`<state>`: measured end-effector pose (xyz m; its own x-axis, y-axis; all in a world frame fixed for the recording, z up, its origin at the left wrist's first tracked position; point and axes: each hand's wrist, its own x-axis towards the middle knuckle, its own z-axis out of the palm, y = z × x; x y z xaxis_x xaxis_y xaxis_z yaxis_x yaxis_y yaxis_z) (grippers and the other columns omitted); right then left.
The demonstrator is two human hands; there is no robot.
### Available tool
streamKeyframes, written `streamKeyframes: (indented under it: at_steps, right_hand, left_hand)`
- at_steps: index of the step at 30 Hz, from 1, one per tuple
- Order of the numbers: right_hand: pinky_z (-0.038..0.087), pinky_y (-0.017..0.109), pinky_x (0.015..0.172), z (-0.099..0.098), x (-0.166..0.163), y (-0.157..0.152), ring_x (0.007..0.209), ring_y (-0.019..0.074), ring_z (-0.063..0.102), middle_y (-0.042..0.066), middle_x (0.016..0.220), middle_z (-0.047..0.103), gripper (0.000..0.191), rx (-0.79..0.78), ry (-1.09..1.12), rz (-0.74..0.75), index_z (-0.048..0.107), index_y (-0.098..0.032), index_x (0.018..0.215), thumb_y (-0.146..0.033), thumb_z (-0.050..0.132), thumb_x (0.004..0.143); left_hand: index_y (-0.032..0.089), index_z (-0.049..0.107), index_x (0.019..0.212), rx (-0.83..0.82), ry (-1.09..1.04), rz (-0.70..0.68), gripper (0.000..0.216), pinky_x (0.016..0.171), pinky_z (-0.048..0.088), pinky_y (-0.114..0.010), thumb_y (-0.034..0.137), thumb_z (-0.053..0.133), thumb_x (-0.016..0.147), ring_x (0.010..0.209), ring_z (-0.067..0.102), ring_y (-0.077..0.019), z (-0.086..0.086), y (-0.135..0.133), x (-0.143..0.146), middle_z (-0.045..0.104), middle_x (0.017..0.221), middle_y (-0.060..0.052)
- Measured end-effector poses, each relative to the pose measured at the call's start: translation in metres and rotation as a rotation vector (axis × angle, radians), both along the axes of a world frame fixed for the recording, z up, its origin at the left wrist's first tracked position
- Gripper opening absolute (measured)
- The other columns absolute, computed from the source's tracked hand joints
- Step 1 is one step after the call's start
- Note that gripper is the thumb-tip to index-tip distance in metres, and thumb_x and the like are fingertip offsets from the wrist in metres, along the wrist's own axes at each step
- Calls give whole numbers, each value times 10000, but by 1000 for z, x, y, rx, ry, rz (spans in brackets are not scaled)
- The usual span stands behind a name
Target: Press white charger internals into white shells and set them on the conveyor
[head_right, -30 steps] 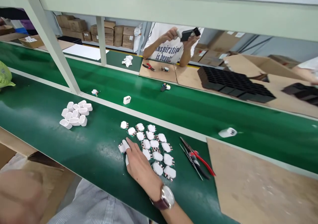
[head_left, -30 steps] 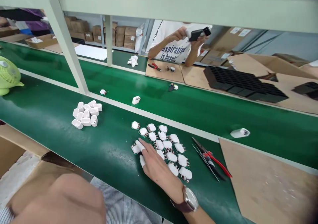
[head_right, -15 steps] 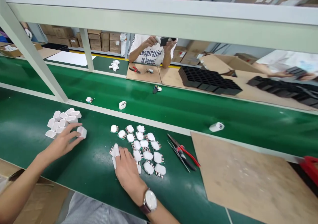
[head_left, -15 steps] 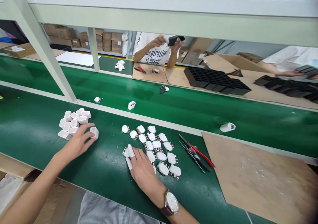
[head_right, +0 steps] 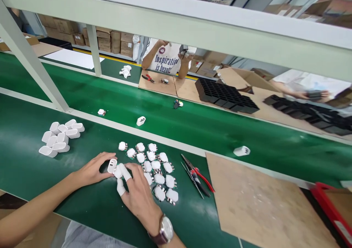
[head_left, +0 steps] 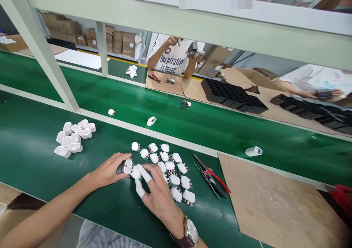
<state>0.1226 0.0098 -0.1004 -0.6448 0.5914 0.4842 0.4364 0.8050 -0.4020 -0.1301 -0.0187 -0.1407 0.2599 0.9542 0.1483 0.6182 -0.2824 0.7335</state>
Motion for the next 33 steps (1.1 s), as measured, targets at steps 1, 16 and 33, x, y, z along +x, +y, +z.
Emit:
streamKeyframes:
  at_steps: [1, 16, 33]
  right_hand:
    - [601, 495, 965, 0, -2, 1, 1194, 311, 586, 159, 1286, 599, 445, 5, -20, 17, 513, -185, 1409, -102, 579, 977]
    - [599, 542, 986, 3, -9, 4, 1187, 346, 566, 187, 1278, 604, 256, 109, -194, 93, 642, -147, 1040, 3, 520, 872]
    - [605, 516, 1023, 3, -22, 8, 1213, 290, 649, 142, 1322, 656, 245, -94, -87, 97, 638, -200, 1232, -143, 559, 1008]
  left_hand:
    - [339, 359, 1561, 32, 0, -16, 697, 1116, 500, -472, 296, 721, 967, 1308, 592, -286, 0, -1, 1, 631, 1403, -74]
    - [321, 321, 1588, 98, -4, -48, 685, 1095, 531, -478, 256, 664, 998, 1321, 591, -293, 2, -8, 5, 620, 1427, -106]
    - [232, 553, 1326, 265, 69, -66, 347, 994, 596, -427, 162, 579, 987, 1210, 656, -272, 1, -9, 8, 642, 1354, -134]
